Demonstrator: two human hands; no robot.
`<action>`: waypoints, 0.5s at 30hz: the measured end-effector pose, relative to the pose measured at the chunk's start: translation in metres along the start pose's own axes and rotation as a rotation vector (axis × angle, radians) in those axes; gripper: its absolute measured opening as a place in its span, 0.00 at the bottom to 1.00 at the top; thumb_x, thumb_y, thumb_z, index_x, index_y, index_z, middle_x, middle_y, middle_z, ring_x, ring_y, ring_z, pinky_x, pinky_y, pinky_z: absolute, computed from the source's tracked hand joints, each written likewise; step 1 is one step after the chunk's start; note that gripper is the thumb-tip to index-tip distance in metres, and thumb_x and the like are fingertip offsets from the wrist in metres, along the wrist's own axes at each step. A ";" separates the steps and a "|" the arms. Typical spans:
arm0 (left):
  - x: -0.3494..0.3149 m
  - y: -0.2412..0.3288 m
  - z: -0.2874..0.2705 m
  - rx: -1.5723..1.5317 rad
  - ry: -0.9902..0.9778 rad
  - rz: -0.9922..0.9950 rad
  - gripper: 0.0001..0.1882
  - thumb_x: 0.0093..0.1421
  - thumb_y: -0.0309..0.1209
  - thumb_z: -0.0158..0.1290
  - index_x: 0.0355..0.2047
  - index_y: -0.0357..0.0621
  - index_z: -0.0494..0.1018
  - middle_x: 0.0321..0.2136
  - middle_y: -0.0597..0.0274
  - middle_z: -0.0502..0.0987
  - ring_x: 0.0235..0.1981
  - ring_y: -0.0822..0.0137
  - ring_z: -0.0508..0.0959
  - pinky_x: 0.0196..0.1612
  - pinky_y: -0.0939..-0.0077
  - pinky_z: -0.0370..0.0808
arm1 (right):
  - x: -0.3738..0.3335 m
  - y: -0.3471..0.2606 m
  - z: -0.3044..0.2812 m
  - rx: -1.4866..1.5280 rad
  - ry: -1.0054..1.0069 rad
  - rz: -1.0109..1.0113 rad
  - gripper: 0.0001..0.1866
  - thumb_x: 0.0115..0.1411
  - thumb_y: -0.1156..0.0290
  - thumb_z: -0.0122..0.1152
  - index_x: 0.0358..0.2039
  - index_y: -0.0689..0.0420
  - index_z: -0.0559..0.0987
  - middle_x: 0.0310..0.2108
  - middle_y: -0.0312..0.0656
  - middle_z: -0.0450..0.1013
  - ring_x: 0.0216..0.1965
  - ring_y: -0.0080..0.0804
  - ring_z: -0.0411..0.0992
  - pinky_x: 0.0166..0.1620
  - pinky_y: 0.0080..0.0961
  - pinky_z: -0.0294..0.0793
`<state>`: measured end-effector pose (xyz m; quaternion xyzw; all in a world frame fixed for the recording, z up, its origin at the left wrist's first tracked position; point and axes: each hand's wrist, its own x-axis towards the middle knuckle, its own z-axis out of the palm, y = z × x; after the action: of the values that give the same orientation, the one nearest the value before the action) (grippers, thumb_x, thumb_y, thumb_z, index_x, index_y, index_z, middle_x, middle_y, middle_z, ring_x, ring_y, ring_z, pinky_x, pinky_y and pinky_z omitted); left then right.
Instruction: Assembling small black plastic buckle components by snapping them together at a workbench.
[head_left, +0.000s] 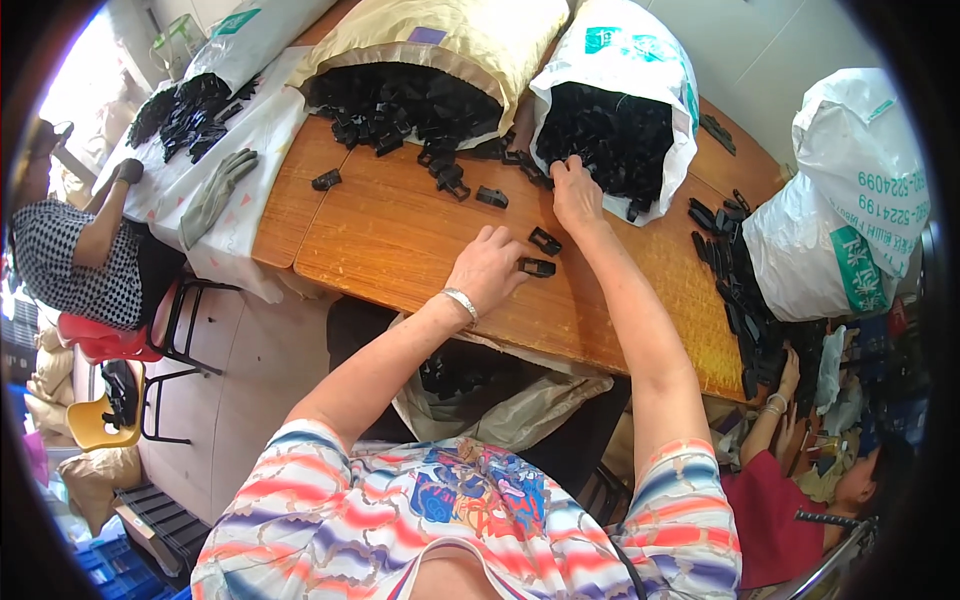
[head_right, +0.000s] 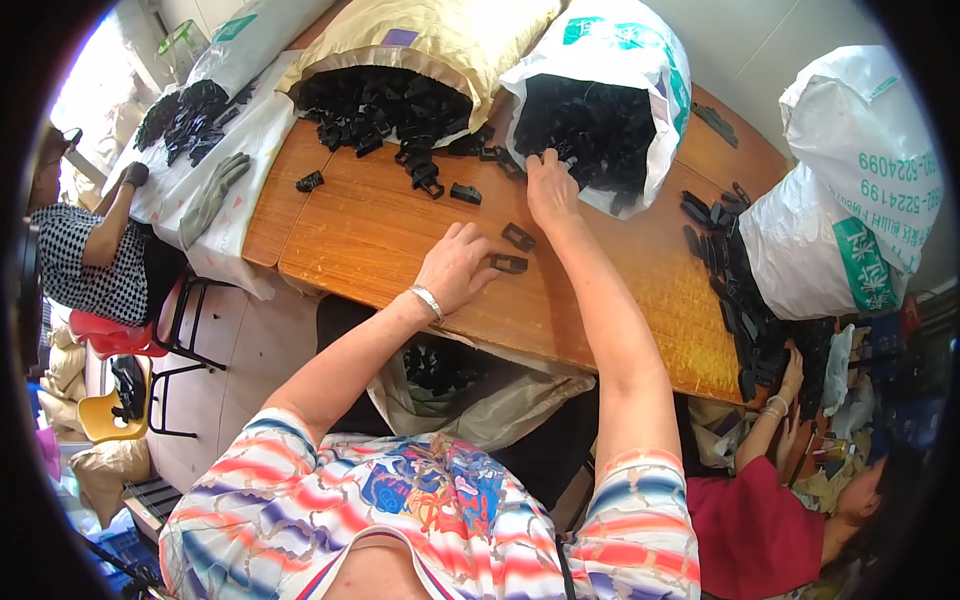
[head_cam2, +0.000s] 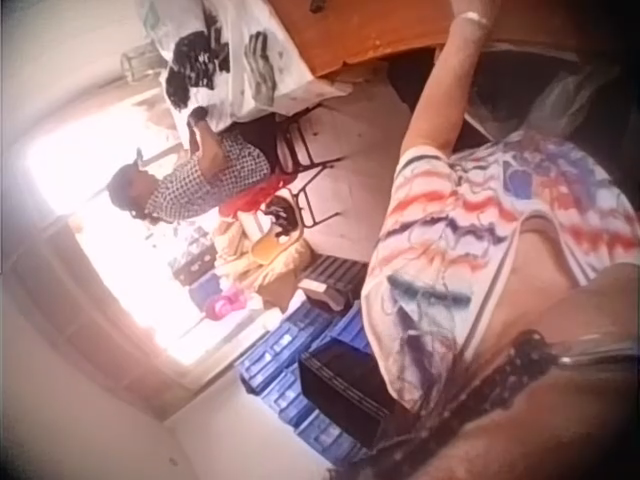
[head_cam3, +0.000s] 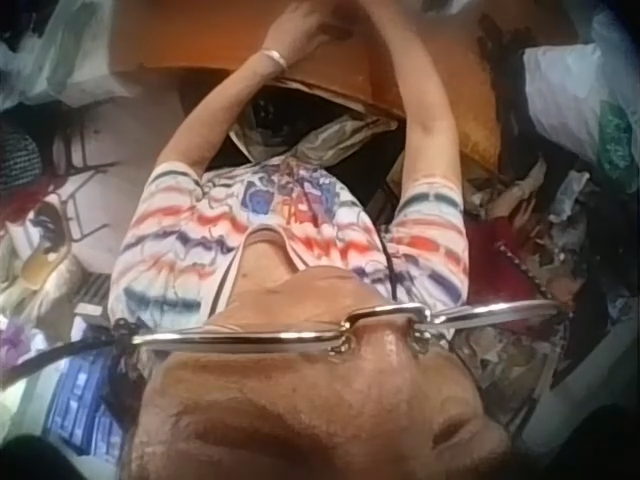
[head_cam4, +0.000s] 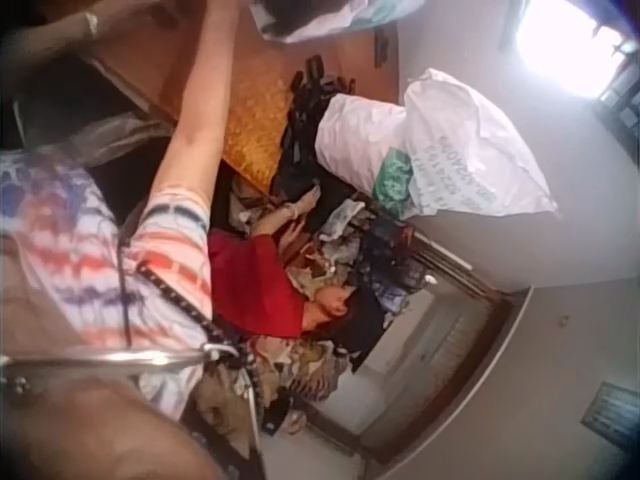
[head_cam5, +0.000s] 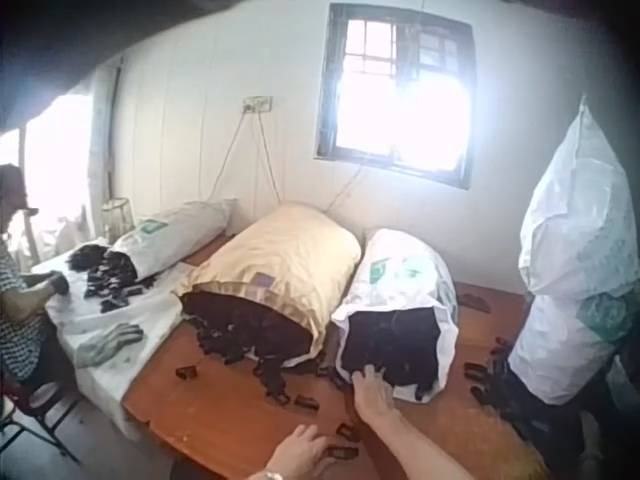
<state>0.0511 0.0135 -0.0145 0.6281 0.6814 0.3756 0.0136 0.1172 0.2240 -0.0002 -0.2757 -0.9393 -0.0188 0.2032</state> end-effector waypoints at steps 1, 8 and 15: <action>0.000 0.000 -0.001 0.015 -0.004 0.004 0.15 0.48 0.29 0.64 0.38 0.44 0.78 0.36 0.56 0.72 0.43 0.53 0.71 0.48 0.64 0.73 | -0.001 -0.001 -0.004 0.008 -0.034 -0.007 0.07 0.58 0.77 0.53 0.37 0.60 0.76 0.41 0.52 0.69 0.40 0.52 0.74 0.41 0.44 0.77; 0.001 -0.003 0.000 0.010 0.013 0.023 0.14 0.48 0.29 0.64 0.37 0.44 0.78 0.36 0.56 0.72 0.43 0.53 0.71 0.48 0.64 0.73 | -0.046 0.021 -0.031 0.311 -0.201 0.037 0.08 0.57 0.70 0.60 0.34 0.61 0.79 0.36 0.54 0.75 0.39 0.52 0.75 0.38 0.39 0.76; 0.002 -0.003 -0.002 0.006 -0.019 0.020 0.14 0.49 0.27 0.63 0.37 0.44 0.78 0.36 0.56 0.73 0.44 0.52 0.71 0.48 0.63 0.73 | -0.086 0.020 -0.047 0.628 -0.242 0.480 0.18 0.66 0.61 0.53 0.31 0.65 0.79 0.15 0.45 0.73 0.12 0.34 0.71 0.18 0.32 0.70</action>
<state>0.0471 0.0147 -0.0134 0.6387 0.6758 0.3676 0.0145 0.2111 0.1904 0.0072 -0.4118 -0.8256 0.3492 0.1639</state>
